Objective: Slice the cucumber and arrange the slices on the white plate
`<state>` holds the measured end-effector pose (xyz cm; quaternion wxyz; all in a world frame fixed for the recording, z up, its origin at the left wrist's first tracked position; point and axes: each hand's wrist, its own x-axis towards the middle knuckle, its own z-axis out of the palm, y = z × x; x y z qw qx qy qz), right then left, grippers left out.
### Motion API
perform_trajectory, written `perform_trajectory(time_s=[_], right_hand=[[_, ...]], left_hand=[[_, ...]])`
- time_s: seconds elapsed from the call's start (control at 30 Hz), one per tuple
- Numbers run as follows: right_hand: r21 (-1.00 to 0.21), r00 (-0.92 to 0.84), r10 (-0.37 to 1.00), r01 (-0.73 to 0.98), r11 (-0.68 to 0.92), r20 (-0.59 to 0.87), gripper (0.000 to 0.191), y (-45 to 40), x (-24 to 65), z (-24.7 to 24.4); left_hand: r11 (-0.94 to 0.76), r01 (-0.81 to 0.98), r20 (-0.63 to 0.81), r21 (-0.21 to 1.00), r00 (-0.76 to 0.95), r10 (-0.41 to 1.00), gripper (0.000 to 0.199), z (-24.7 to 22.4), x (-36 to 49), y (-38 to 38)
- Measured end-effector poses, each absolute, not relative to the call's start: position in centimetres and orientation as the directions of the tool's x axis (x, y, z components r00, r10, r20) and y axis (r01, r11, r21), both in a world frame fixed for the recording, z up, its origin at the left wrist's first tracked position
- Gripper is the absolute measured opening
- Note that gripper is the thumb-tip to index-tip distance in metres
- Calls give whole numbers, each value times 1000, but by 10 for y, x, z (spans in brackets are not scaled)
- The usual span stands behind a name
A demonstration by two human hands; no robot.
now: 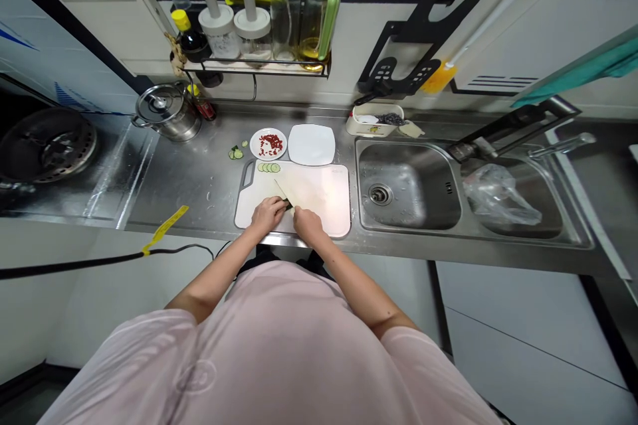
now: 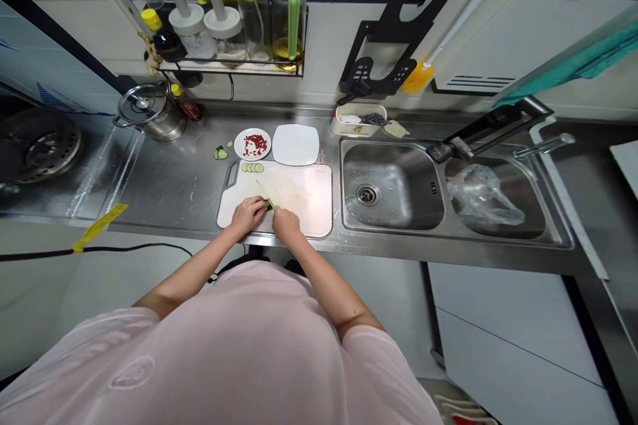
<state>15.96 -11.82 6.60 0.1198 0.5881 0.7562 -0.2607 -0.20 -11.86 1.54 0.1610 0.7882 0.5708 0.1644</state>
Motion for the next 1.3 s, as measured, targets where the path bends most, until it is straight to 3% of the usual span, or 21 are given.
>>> perform_trajectory(time_s=[0.83, 1.3], right_hand=[[-279, -303, 837, 942, 189, -456, 27, -108, 154, 59], [-231, -297, 821, 951, 206, -488, 25, -133, 177, 56]], left_hand=[[-285, 840, 59, 462, 291, 955, 25, 19, -2, -118], [-275, 837, 57, 473, 282, 958, 23, 15, -2, -117]])
